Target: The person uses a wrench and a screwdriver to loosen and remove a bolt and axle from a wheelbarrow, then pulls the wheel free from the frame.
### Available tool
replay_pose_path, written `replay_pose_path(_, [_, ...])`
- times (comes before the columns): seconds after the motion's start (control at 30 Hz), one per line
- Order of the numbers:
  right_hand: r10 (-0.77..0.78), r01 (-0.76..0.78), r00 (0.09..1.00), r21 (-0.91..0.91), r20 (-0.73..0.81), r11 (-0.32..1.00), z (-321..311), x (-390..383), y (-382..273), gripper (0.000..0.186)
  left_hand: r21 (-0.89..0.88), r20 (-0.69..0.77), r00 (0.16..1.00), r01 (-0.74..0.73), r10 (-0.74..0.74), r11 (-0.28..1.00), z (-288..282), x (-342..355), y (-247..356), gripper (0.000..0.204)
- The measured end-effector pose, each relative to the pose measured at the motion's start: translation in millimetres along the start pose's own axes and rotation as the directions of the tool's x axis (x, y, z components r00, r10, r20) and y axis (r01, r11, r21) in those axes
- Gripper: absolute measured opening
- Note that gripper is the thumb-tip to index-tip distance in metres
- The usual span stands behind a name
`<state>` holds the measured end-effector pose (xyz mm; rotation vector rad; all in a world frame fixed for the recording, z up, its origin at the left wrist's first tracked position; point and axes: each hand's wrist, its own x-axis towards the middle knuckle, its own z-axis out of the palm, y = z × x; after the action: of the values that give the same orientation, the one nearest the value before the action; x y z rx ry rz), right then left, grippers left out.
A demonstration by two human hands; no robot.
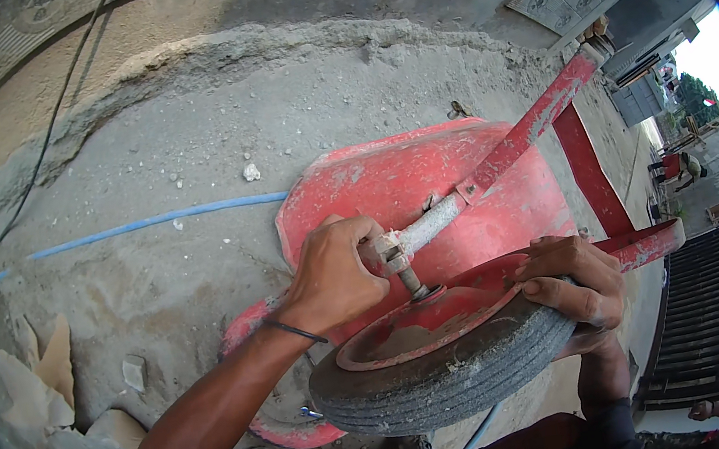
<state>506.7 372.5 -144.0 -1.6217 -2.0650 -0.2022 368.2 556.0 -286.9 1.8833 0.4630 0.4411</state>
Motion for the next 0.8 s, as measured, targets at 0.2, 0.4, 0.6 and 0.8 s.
replay_pose_path(0.2, [-0.054,0.055,0.998,-0.066,0.016,0.996,-4.1,-0.5,-5.4,0.041,0.020,0.009,1.000,-0.022,0.021,1.000,2.0,2.1,-5.2,0.029])
replay_pose_path(0.4, [-0.028,0.029,0.998,-0.027,0.050,0.999,-2.3,-6.3,-10.4,0.044,0.082,-0.161,0.941,-0.287,0.297,0.954,4.1,-4.5,-2.8,0.045])
replay_pose_path(0.6, [-0.104,0.104,0.995,-0.064,0.002,0.993,-2.5,-15.6,-12.6,0.047,0.413,0.146,0.712,-0.675,0.687,0.612,7.1,-5.0,2.5,0.019])
replay_pose_path(0.8, [-0.023,0.026,0.997,-0.040,0.071,0.999,-1.8,0.3,3.5,0.048,0.405,0.369,0.640,-0.764,0.674,0.502,12.2,8.7,13.2,0.008])
